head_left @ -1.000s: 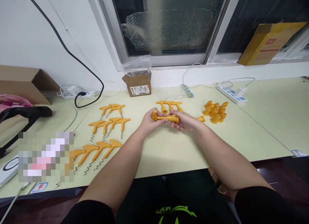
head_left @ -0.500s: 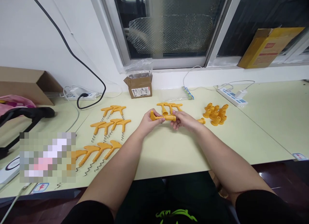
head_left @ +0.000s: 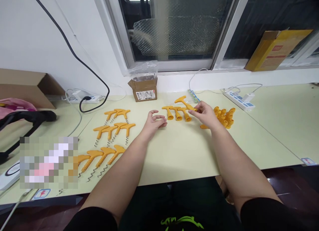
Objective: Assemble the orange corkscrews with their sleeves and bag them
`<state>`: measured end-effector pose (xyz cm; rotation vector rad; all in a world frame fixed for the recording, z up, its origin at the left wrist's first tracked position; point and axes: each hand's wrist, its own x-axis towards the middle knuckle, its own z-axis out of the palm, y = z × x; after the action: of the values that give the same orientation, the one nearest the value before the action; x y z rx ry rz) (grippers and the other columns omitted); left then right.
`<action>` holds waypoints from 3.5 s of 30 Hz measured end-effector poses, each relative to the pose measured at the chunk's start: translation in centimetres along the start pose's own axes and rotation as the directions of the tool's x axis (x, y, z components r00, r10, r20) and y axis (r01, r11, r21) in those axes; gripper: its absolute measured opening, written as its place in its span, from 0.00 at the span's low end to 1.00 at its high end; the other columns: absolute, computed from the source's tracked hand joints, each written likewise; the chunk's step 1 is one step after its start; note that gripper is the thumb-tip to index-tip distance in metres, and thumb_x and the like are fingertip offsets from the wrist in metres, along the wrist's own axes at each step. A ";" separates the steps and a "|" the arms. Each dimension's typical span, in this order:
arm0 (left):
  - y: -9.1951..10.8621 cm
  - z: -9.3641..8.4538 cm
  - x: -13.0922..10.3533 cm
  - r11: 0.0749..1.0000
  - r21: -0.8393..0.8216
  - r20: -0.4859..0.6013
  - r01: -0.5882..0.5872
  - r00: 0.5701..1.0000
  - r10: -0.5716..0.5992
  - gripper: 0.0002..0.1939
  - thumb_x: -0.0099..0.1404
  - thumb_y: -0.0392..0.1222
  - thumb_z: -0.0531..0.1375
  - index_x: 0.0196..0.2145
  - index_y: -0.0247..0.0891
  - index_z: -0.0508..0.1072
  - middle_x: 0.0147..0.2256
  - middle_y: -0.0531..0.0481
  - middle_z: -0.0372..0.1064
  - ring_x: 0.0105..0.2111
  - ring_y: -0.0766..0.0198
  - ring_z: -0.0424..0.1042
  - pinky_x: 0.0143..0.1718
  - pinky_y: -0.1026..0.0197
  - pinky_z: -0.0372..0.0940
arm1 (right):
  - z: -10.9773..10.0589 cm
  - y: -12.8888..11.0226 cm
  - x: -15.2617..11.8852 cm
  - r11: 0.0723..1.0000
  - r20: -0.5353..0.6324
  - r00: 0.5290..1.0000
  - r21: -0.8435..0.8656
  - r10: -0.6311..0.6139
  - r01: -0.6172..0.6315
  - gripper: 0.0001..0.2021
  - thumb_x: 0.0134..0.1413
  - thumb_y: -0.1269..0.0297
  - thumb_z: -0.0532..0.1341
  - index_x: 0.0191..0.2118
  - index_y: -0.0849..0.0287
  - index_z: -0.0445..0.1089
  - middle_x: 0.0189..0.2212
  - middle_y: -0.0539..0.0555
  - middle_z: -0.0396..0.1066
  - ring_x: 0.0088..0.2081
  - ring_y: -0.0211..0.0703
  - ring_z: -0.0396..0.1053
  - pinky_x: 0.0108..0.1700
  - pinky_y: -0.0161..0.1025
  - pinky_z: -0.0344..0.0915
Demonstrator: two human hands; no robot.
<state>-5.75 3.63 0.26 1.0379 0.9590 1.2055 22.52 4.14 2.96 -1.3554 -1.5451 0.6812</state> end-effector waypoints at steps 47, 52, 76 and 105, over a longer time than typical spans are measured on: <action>3.4 -2.7 -1.0 0.056 0.990 -0.128 0.129 0.992 -0.013 0.23 0.60 0.31 0.59 0.53 0.40 0.73 0.54 0.37 0.69 0.56 0.47 0.69 0.57 0.52 0.64 | 0.9 -1.9 -2.2 0.830 0.588 0.746 -0.551 0.312 0.086 0.10 0.46 0.63 0.67 0.37 0.52 0.70 0.38 0.52 0.75 0.37 0.49 0.71 0.32 0.41 0.62; 4.8 -2.6 -1.5 -0.012 0.986 -0.167 0.168 0.984 0.068 0.22 0.61 0.35 0.60 0.53 0.48 0.73 0.58 0.42 0.67 0.62 0.41 0.61 0.58 0.42 0.62 | 1.0 -2.0 -2.2 0.836 0.583 0.745 -0.545 0.326 0.060 0.10 0.47 0.61 0.67 0.37 0.52 0.70 0.40 0.52 0.75 0.39 0.49 0.72 0.33 0.40 0.61; 3.0 -2.6 0.0 0.334 0.924 -0.202 0.188 0.979 0.009 0.13 0.69 0.42 0.54 0.41 0.39 0.78 0.43 0.43 0.79 0.46 0.53 0.76 0.45 0.57 0.65 | 2.5 -1.1 -1.5 0.939 0.479 0.877 -0.316 0.036 0.134 0.12 0.51 0.59 0.65 0.41 0.54 0.67 0.38 0.51 0.73 0.36 0.44 0.68 0.39 0.39 0.61; 2.1 -0.8 -1.6 0.475 0.845 0.398 -0.247 0.883 -0.249 0.12 0.55 0.47 0.67 0.36 0.42 0.77 0.40 0.48 0.76 0.41 0.54 0.73 0.43 0.55 0.66 | 1.4 -0.1 -0.8 0.983 0.431 0.902 -0.173 0.024 0.056 0.14 0.53 0.55 0.64 0.43 0.55 0.69 0.36 0.49 0.70 0.33 0.41 0.64 0.38 0.39 0.62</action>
<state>-7.27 2.22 2.09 2.0607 1.1897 0.2764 21.22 3.60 2.23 -1.3837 -2.0112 0.8926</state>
